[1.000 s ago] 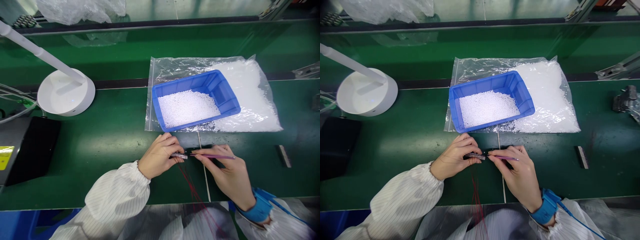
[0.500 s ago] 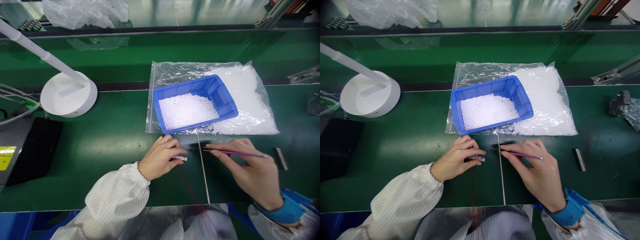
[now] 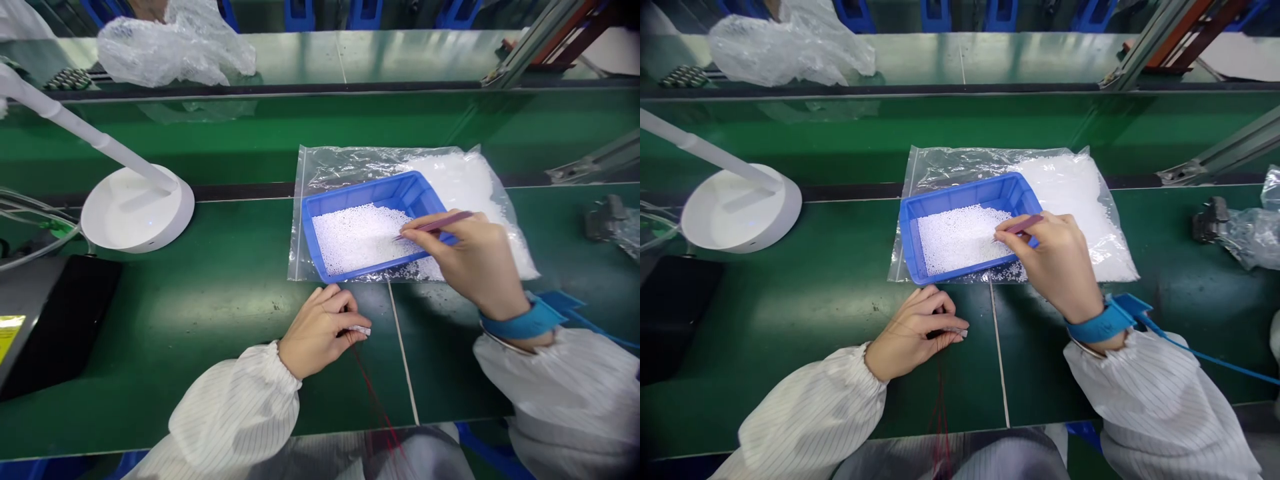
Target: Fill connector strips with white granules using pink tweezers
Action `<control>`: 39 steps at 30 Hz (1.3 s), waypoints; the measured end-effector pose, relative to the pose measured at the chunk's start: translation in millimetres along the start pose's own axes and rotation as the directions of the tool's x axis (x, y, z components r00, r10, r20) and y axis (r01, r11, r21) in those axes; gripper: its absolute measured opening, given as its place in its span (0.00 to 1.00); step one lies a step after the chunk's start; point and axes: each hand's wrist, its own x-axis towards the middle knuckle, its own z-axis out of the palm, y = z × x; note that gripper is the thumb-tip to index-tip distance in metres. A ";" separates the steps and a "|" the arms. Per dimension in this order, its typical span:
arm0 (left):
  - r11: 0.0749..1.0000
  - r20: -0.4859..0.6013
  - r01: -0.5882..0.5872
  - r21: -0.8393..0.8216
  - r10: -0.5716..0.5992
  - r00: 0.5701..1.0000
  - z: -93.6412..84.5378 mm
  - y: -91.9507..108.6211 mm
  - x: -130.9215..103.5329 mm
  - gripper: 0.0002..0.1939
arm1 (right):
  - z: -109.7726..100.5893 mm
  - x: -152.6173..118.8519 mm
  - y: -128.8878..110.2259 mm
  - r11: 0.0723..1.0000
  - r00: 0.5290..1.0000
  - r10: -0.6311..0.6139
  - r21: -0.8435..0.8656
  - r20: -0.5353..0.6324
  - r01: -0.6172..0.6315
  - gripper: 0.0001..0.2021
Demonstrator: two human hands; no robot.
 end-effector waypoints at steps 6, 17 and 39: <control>1.000 -0.011 -0.016 -0.004 0.016 1.000 -0.1 -0.7 -1.5 0.06 | 9.9 2.9 8.2 0.995 0.996 -0.062 -0.070 0.062 0.066 0.03; 1.000 -0.006 -0.021 0.016 0.021 1.000 0.0 -1.1 -1.4 0.09 | 12.5 2.2 13.3 0.993 0.993 -0.064 -0.089 0.099 0.073 0.04; 0.999 0.026 0.043 -0.029 -0.043 0.999 -4.6 3.2 1.5 0.11 | -27.1 -70.6 -25.0 0.973 0.987 0.136 0.198 -0.089 -0.117 0.11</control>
